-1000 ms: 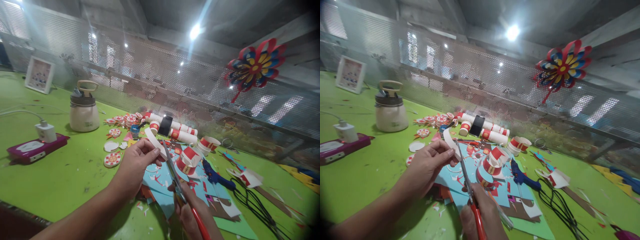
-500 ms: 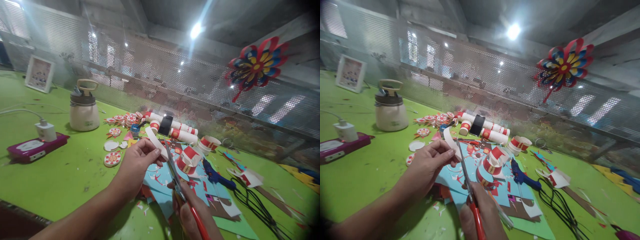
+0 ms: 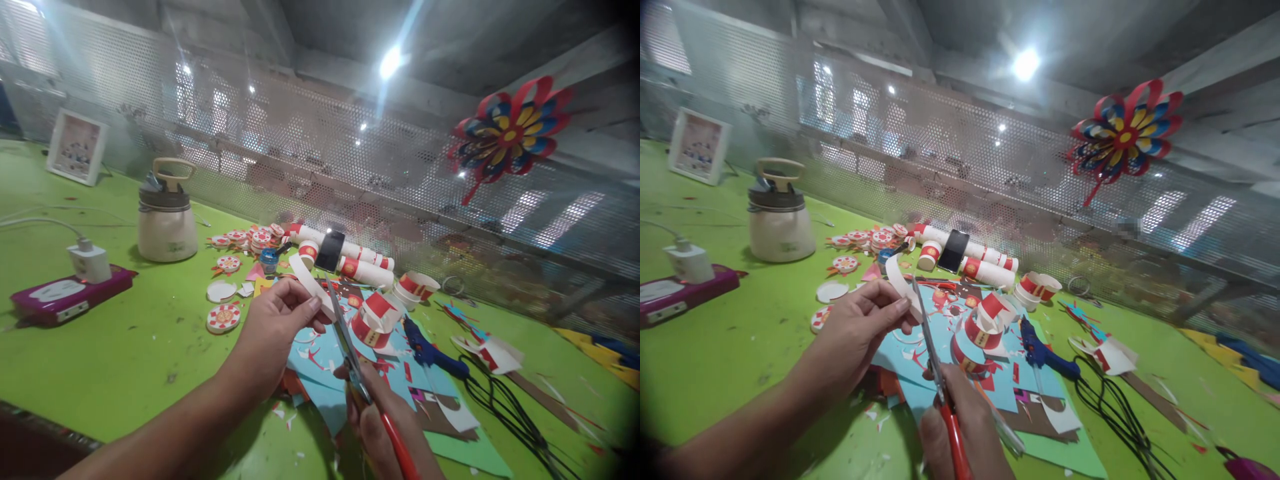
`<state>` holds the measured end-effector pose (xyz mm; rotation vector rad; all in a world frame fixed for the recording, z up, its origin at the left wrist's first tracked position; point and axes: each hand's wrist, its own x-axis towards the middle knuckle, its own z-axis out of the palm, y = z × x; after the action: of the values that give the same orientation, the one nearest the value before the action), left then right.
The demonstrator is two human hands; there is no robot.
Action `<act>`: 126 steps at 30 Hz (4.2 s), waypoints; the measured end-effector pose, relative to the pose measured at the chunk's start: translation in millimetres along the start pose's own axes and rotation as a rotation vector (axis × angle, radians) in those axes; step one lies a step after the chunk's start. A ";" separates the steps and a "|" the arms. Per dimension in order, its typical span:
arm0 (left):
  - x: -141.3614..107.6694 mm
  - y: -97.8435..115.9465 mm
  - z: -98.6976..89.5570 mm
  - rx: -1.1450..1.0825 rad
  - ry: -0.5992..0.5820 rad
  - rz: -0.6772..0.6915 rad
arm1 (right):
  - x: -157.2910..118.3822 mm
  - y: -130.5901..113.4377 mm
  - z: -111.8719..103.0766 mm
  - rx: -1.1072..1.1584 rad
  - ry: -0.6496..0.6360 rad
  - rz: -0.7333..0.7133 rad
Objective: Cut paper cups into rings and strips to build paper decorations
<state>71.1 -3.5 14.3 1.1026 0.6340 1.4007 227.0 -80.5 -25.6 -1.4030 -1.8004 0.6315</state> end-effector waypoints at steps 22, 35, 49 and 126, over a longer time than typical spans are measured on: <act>2.2 -5.7 -1.5 -0.033 -0.013 -0.007 | -1.7 0.7 1.0 0.048 0.025 0.021; 2.6 -6.1 -0.9 -0.055 -0.018 -0.025 | -1.6 -0.4 0.1 0.144 0.025 0.013; -2.5 -7.1 2.7 -0.023 0.027 -0.019 | -1.2 -1.5 1.5 0.266 0.054 0.030; 16.3 6.1 -24.7 0.008 -0.263 -0.088 | -6.7 1.4 -1.6 0.170 -0.013 0.062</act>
<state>48.6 16.8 13.7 1.2255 0.4918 1.1551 229.9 -86.6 -27.4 -1.3466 -1.6767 0.8082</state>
